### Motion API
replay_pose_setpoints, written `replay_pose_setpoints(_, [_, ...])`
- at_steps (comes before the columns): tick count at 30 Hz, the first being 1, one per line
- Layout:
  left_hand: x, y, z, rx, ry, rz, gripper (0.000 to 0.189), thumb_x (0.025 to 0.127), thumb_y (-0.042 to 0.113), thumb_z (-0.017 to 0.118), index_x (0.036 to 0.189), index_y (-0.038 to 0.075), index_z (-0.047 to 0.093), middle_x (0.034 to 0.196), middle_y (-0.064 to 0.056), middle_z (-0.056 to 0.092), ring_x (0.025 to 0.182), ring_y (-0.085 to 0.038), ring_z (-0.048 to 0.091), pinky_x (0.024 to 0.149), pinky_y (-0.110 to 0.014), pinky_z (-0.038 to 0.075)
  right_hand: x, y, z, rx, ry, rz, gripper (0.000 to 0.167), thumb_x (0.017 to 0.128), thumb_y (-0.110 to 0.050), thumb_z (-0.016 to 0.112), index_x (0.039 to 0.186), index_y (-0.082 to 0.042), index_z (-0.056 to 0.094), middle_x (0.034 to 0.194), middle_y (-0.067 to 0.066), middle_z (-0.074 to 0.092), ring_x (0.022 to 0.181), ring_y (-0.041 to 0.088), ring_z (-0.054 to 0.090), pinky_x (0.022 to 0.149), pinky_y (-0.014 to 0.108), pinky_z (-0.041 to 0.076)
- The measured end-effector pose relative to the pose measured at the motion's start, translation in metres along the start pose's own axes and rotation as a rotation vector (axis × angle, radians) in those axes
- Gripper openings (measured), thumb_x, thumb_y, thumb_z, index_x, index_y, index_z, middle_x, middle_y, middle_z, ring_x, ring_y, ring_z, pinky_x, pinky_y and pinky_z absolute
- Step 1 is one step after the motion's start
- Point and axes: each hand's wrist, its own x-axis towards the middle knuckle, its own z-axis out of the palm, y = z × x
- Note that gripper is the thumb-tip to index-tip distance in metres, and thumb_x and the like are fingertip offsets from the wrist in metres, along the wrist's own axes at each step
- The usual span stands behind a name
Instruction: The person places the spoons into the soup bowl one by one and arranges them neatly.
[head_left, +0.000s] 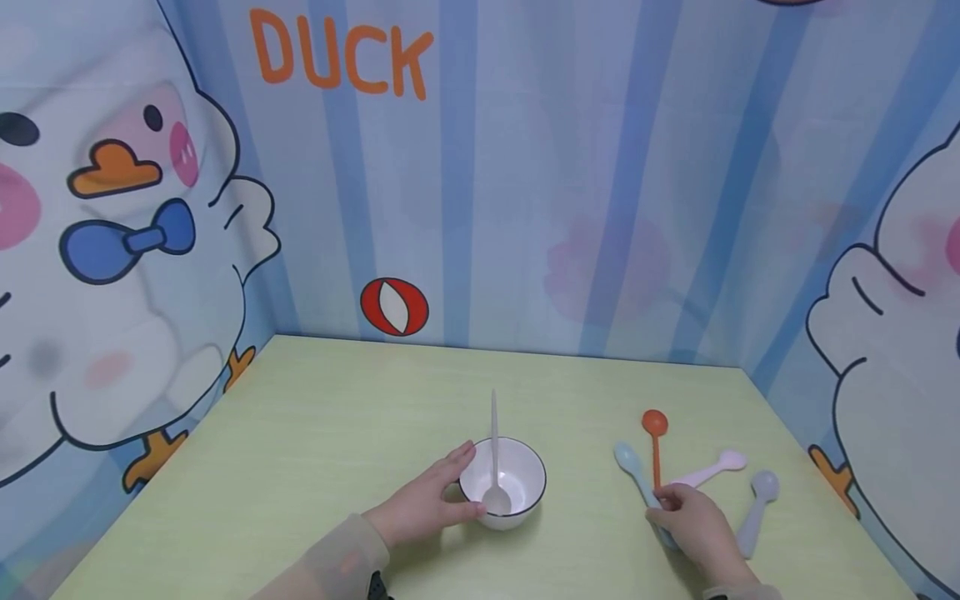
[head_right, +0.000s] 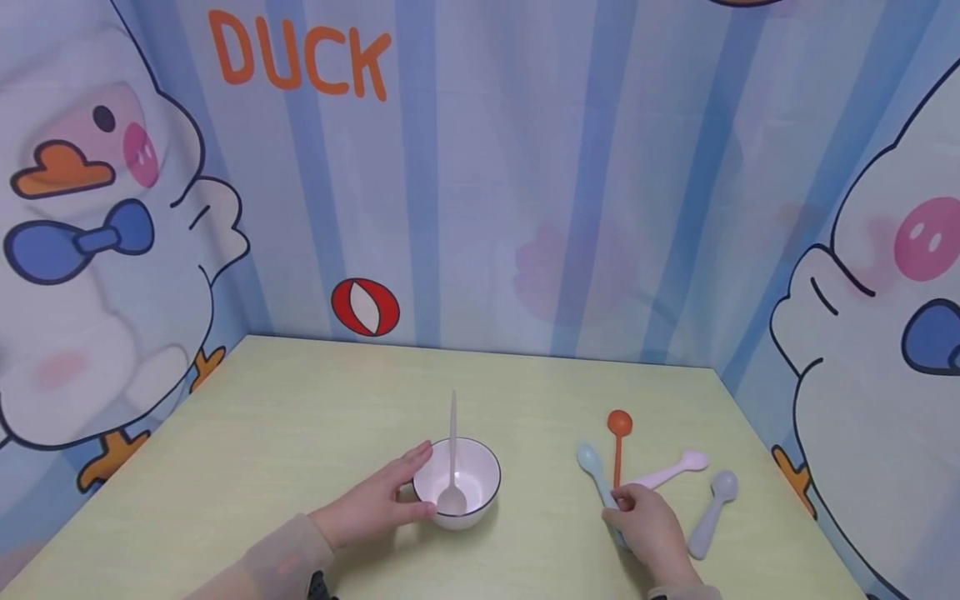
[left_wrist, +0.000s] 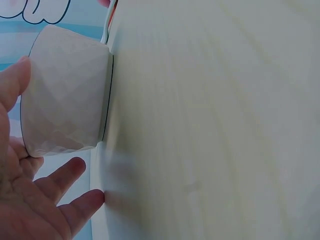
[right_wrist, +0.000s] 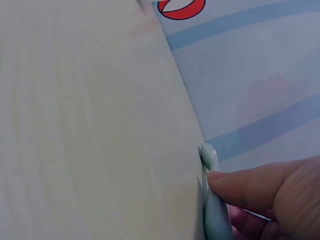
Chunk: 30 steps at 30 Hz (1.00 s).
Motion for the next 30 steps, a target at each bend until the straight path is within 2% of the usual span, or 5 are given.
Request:
replay_pose_setpoints(22, [-0.002, 0.006, -0.002, 0.008, 0.003, -0.003, 0.087, 0.087, 0.047, 0.068, 0.153, 0.010, 0.025, 0.160, -0.002, 0.017, 0.145, -0.027, 0.016, 0.113, -0.054, 0.020, -0.003, -0.016, 0.015, -0.025, -0.023, -0.120, 0.032, 0.083, -0.013, 0.073, 0.112, -0.001, 0.068, 0.092, 0.001, 0.062, 0.084, 0.017, 0.055, 0.072, 0.034, 0.046])
replay_pose_setpoints(30, [-0.001, 0.004, -0.002, 0.006, 0.000, -0.006, 0.088, 0.087, 0.048, 0.068, 0.153, 0.010, 0.025, 0.160, -0.001, 0.016, 0.145, -0.026, 0.016, 0.113, -0.054, 0.020, -0.003, -0.021, 0.023, -0.045, -0.015, -0.170, 0.029, 0.083, -0.013, 0.073, 0.110, -0.005, 0.070, 0.093, 0.000, 0.063, 0.084, 0.014, 0.056, 0.073, 0.034, 0.047])
